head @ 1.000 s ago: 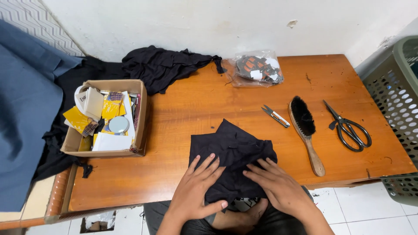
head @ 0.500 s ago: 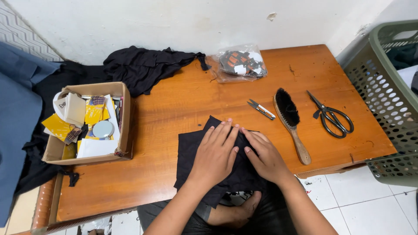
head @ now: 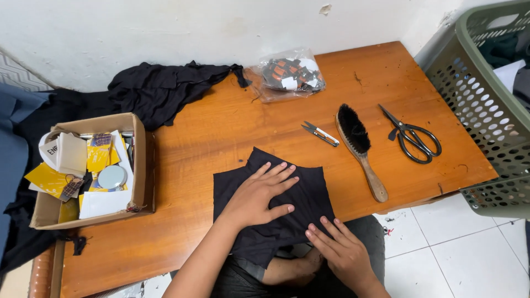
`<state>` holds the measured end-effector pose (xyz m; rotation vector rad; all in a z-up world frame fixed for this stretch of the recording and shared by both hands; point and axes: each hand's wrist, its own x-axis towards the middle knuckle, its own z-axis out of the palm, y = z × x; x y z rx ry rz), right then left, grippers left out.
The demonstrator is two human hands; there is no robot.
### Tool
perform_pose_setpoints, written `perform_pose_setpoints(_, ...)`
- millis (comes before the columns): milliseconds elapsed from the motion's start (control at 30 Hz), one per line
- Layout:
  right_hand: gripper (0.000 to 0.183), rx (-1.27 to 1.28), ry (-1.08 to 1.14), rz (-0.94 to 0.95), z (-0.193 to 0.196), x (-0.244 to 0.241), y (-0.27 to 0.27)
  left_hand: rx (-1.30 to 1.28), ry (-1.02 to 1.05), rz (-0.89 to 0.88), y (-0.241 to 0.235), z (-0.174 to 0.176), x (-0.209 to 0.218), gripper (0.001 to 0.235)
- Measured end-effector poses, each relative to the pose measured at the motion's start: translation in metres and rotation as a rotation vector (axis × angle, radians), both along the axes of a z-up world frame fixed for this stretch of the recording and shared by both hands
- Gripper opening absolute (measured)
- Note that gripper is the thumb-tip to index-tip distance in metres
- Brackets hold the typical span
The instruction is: The person folds a piece of black fabric on a wooden table, then uses a small knife to cut along the edge of the fabric. The person handles the fabric and the knife throughout the clip.
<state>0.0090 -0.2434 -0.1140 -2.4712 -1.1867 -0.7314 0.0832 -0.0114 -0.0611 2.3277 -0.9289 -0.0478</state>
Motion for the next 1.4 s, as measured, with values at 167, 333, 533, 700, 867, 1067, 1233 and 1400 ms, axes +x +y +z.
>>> perform_pose_setpoints(167,0.026,0.439,0.102,-0.159,0.014,-0.004,0.003,-0.018,-0.229,0.014,-0.001,0.016,-0.02,0.06)
perform_pose_setpoints(333,0.017,0.407,0.241,-0.535,0.034,0.021,0.007,0.286,-0.329,-0.021,-0.007,-0.003,-0.067,0.07)
perform_pose_setpoints(533,0.055,0.004,0.57,-0.707,0.03,0.038,0.02,0.596,-0.607,0.11,-0.004,-0.018,-0.087,0.068)
perform_pose_setpoints(700,0.014,0.381,1.054,-0.688,0.031,0.05,0.007,0.501,-0.546,0.058,-0.008,-0.024,-0.094,0.057)
perform_pose_setpoints(867,0.014,0.959,1.165,-0.427,0.075,0.048,0.019,-0.247,-0.036,0.051,-0.023,0.01,-0.097,0.047)
perform_pose_setpoints(1067,0.022,0.208,0.62,-0.43,0.102,0.038,0.08,-0.818,0.105,0.52,-0.014,0.014,-0.096,0.025)
perform_pose_setpoints(1233,0.029,-0.342,0.258,-0.192,0.073,0.01,0.145,-1.154,0.552,0.779,0.024,-0.013,-0.073,0.034)
perform_pose_setpoints(1400,0.087,-0.346,0.197,0.006,0.056,-0.013,0.141,-0.666,0.624,1.037,0.03,-0.009,-0.057,0.052)
